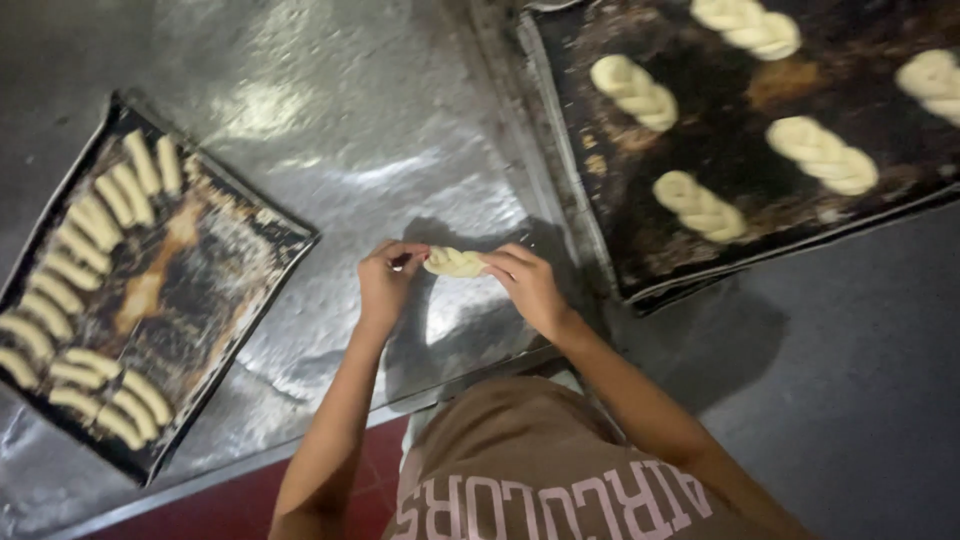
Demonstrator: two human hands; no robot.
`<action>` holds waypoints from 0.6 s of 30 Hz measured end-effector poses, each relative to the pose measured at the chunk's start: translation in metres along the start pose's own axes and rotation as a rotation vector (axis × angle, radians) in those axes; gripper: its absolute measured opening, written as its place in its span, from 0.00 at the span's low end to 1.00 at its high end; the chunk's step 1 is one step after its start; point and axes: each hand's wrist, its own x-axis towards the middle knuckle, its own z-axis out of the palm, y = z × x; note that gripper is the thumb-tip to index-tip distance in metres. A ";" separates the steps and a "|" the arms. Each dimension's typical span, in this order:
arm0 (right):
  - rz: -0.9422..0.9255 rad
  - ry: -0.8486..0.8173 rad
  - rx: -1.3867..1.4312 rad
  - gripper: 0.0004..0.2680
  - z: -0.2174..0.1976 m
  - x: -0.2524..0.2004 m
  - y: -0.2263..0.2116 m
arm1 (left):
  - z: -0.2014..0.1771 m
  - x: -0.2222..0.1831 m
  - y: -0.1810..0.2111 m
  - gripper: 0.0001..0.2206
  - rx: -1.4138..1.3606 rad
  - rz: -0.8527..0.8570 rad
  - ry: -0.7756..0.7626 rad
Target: The person is braiding pre-cut strips of dough into loaves and placing them on a baking tray in a commercial bakery setting.
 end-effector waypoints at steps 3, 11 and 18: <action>-0.045 0.059 -0.039 0.07 -0.095 0.025 -0.009 | 0.017 0.048 0.090 0.05 -0.015 0.073 -0.048; -0.244 0.424 -0.459 0.04 -0.347 0.108 0.066 | 0.190 0.210 0.269 0.05 -0.283 0.656 -0.015; -0.422 0.578 -0.518 0.07 -0.454 0.156 0.168 | 0.372 0.318 0.337 0.05 -0.565 0.838 0.067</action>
